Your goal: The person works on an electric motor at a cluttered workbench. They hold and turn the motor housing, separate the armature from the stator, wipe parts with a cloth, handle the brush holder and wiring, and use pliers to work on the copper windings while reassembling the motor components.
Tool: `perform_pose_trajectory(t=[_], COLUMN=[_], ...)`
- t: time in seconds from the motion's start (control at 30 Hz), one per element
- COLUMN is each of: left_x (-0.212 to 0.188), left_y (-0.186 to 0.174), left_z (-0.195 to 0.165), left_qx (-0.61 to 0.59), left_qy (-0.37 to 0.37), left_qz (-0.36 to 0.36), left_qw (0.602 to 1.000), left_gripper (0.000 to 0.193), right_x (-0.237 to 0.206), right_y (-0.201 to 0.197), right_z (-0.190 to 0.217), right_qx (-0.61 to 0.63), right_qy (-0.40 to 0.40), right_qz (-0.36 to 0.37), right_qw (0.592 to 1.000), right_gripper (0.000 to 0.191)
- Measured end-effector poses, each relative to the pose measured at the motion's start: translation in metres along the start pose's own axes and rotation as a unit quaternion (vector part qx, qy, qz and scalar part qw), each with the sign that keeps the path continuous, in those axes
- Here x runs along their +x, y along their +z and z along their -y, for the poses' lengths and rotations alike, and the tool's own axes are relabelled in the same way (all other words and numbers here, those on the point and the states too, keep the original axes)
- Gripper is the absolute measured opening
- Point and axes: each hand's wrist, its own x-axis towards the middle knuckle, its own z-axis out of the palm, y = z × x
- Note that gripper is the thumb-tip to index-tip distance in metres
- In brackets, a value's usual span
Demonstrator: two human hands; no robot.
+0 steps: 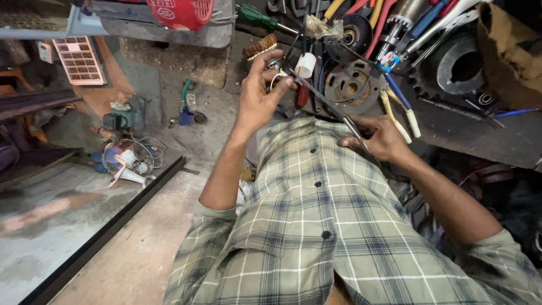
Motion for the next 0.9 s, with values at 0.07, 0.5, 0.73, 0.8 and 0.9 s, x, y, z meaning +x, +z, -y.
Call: perform_pose_trajectory(t=[0.07,0.5,0.73,0.8,0.9], left_x=[0.001,0.049,0.112,0.125,0.144], left_y=[-0.003,-0.025,-0.008,-0.004,0.000], left_z=[0.002,-0.047,-0.066,-0.054,-0.032], left_qx=[-0.010,-0.044,0.232,0.245,0.276], left_qy=[0.008,0.080,0.297,0.288,0.240], left_qz=[0.001,-0.007,-0.052,-0.061,-0.068], left_qw=[1.000,0.996,0.925,0.924,0.928], left_gripper=[0.049,0.026,0.018,0.016,0.014], right_x=[0.000,-0.031,-0.076,-0.079,-0.073], right_y=[-0.001,-0.045,-0.067,-0.070,-0.070], right_z=[-0.001,-0.039,-0.058,-0.064,-0.064], right_qx=[-0.008,-0.130,-0.218,-0.288,-0.327], right_qy=[0.010,-0.039,-0.028,-0.018,-0.052], right_qz=[-0.011,-0.115,-0.272,-0.277,-0.267], right_qw=[1.000,0.984,0.937,0.916,0.905], right_gripper=[0.070,0.078,0.076,0.077,0.072])
